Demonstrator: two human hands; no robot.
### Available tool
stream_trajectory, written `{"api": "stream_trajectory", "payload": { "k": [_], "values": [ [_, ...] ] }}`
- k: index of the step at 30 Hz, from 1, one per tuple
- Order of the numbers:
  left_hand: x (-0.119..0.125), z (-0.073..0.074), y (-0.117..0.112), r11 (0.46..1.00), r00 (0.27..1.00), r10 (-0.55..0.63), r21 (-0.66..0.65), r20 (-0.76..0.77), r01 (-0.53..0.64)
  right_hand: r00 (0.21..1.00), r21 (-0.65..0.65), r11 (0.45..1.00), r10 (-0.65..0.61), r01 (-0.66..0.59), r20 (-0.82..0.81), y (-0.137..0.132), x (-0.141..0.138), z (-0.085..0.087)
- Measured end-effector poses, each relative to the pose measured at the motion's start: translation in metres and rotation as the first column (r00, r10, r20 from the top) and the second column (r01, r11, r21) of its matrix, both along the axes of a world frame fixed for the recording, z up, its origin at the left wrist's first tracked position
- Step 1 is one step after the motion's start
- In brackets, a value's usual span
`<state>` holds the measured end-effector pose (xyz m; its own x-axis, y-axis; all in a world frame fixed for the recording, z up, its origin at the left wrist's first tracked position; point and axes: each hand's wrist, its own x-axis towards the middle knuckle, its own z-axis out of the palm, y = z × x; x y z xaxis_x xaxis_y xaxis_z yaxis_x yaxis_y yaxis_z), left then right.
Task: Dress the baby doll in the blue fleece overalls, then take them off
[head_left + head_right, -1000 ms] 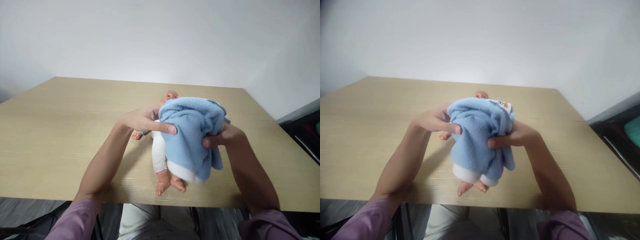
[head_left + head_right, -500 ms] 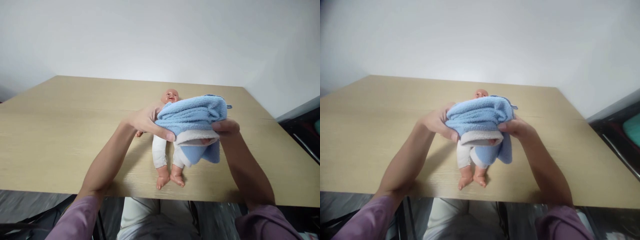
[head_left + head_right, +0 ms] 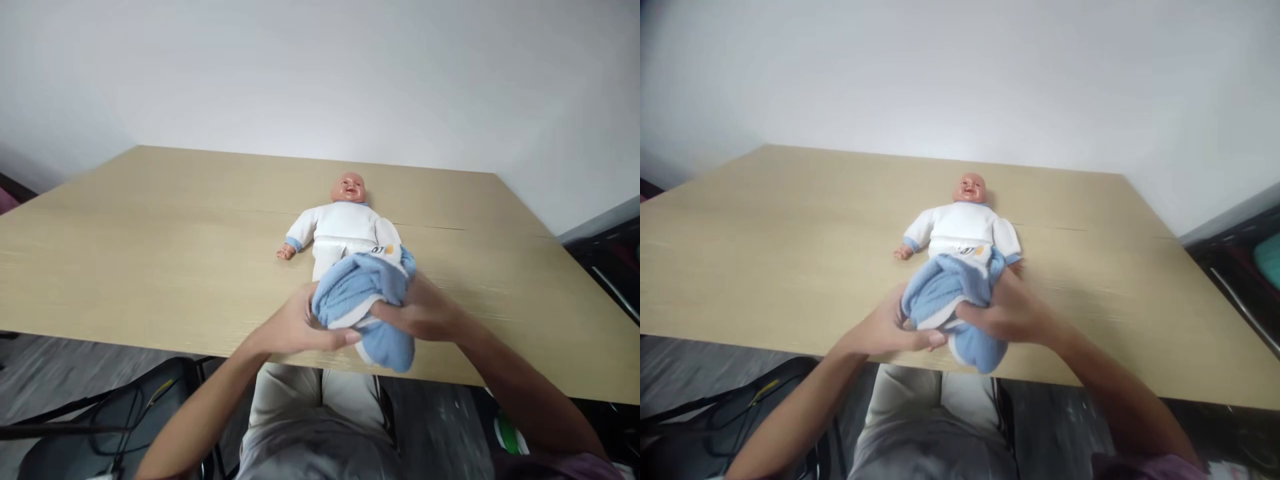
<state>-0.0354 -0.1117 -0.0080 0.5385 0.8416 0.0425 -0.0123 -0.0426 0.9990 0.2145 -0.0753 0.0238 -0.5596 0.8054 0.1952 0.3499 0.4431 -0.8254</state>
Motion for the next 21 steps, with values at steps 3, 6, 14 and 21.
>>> {"api": "stream_trajectory", "payload": {
  "k": [3,6,14,21],
  "values": [
    [0.012,-0.021,-0.028,0.970,0.970,0.239,-0.026,-0.045,-0.240,0.998,0.074,0.997,0.009,-0.013,0.055,-0.013,-0.010,-0.012],
    [0.014,-0.041,-0.040,0.912,0.910,0.411,0.009,-0.057,-0.411,0.989,0.038,0.999,-0.004,-0.002,0.148,-0.017,-0.012,-0.025],
    [0.013,-0.073,-0.039,0.841,0.757,0.541,0.219,-0.367,-0.495,0.864,0.017,0.991,-0.127,0.136,0.488,-0.018,-0.016,-0.057],
    [0.009,-0.074,-0.018,0.870,0.753,0.493,0.242,-0.435,-0.430,0.817,0.062,0.986,-0.166,0.158,0.552,-0.006,-0.023,-0.069]
  ]
}}
